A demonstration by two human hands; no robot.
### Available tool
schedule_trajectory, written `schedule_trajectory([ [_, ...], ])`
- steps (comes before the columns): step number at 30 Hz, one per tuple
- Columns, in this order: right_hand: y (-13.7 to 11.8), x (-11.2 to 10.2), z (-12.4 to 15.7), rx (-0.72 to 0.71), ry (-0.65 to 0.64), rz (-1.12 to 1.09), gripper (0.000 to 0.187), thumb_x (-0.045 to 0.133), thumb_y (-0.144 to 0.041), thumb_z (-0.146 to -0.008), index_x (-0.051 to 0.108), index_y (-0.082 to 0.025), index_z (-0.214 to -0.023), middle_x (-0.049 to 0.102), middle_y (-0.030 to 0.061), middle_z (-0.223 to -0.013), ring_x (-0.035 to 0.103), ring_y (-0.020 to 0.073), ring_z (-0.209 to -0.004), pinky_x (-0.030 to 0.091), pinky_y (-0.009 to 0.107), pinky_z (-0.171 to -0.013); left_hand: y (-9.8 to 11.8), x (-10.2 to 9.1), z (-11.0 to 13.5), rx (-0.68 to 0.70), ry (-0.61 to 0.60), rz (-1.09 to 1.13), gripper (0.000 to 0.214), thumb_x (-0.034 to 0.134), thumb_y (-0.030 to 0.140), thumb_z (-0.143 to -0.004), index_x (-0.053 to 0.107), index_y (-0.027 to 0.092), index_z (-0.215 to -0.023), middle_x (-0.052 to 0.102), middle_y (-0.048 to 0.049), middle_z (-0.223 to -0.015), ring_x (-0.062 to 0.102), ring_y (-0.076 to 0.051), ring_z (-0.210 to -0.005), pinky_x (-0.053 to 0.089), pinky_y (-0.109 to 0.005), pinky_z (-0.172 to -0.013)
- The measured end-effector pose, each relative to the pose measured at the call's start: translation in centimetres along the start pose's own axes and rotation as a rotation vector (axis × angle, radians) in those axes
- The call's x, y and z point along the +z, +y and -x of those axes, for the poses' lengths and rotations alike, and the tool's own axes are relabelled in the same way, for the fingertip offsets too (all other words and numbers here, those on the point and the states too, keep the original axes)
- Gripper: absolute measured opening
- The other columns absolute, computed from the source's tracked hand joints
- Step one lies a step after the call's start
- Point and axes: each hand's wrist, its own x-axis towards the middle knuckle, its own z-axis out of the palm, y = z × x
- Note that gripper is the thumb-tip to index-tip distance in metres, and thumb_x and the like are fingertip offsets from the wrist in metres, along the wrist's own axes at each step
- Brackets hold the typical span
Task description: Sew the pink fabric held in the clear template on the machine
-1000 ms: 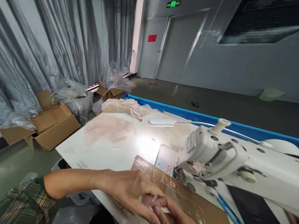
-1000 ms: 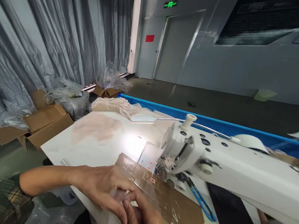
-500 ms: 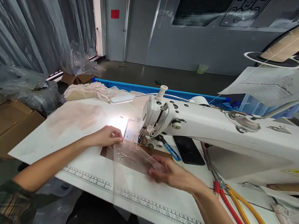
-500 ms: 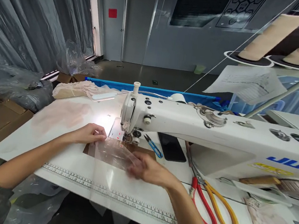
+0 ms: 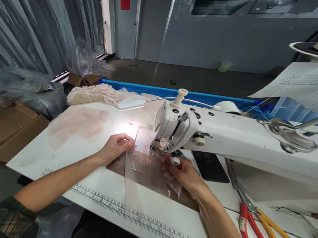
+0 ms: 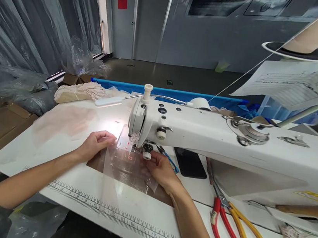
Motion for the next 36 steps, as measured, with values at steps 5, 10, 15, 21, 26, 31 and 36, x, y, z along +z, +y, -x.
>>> schedule_trajectory([
  [5,0.3,-0.3,0.0,0.010,0.036,-0.102,0.050,0.077,-0.063,-0.062,0.064,-0.017,-0.077,0.066,0.0053,-0.070,0.064,0.0173,-0.060,0.052,0.027,-0.054,0.2,0.6,0.3,-0.177,-0.014,0.549,0.042,0.090,0.036,-0.061,0.058,0.012,-0.075,0.067,-0.0132,-0.112,0.067,-0.025,-0.103,0.053,-0.041,-0.096],
  [10,0.3,-0.1,-0.1,0.036,0.055,-0.235,0.051,0.084,-0.060,-0.053,0.064,-0.019,-0.076,0.068,0.0048,-0.076,0.066,0.0188,-0.066,0.057,0.030,-0.064,0.2,0.5,0.4,-0.171,-0.039,0.675,0.043,0.089,0.029,-0.064,0.051,0.014,-0.076,0.068,-0.0151,-0.115,0.070,-0.026,-0.101,0.055,-0.041,-0.094],
  [15,0.5,0.5,-0.5,-0.024,0.065,-0.268,0.050,0.083,-0.062,-0.055,0.061,-0.021,-0.074,0.070,0.0062,-0.083,0.068,0.0246,-0.080,0.059,0.036,-0.074,-0.5,0.6,-0.1,-0.168,0.000,0.550,0.049,0.089,0.039,-0.064,0.050,0.014,-0.080,0.072,-0.0137,-0.102,0.072,-0.022,-0.090,0.059,-0.032,-0.084],
  [21,-0.4,0.2,2.9,0.136,-0.326,-0.304,0.047,0.074,-0.062,-0.072,0.059,-0.019,-0.087,0.070,0.0109,-0.097,0.071,0.0266,-0.085,0.059,0.030,-0.052,1.0,-0.4,1.6,-0.174,-0.217,-0.067,0.054,0.072,0.062,-0.073,0.043,0.019,-0.087,0.072,-0.0042,-0.074,0.061,-0.013,-0.040,0.042,-0.019,-0.034],
  [26,-0.5,-1.4,5.9,0.281,-0.510,-0.184,0.048,0.065,-0.064,-0.080,0.049,-0.019,-0.086,0.071,0.0096,-0.089,0.068,0.0176,-0.055,0.047,0.021,-0.036,2.7,-1.4,3.3,-0.359,-0.629,-0.340,0.044,0.054,0.062,-0.087,0.041,0.020,-0.091,0.071,-0.0030,-0.069,0.052,-0.010,-0.032,0.030,-0.017,-0.032],
  [31,0.4,-0.9,2.2,-0.004,-0.102,0.168,0.042,0.056,-0.060,-0.084,0.050,-0.020,-0.077,0.069,0.0045,-0.072,0.063,0.0140,-0.052,0.046,0.024,-0.045,1.6,-1.3,-0.4,0.102,-0.229,-1.065,0.019,0.050,0.036,-0.096,0.053,0.017,-0.097,0.069,-0.0039,-0.072,0.065,-0.018,-0.058,0.041,-0.023,-0.049],
  [36,0.5,-0.7,-0.1,-0.132,0.087,0.369,0.037,0.058,-0.056,-0.080,0.050,-0.021,-0.068,0.062,0.0004,-0.063,0.058,0.0156,-0.056,0.041,0.027,-0.050,0.3,-2.1,-2.6,0.585,-0.033,-1.424,0.012,0.054,0.023,-0.094,0.060,0.016,-0.102,0.068,-0.0111,-0.102,0.065,-0.023,-0.091,0.047,-0.028,-0.064],
])
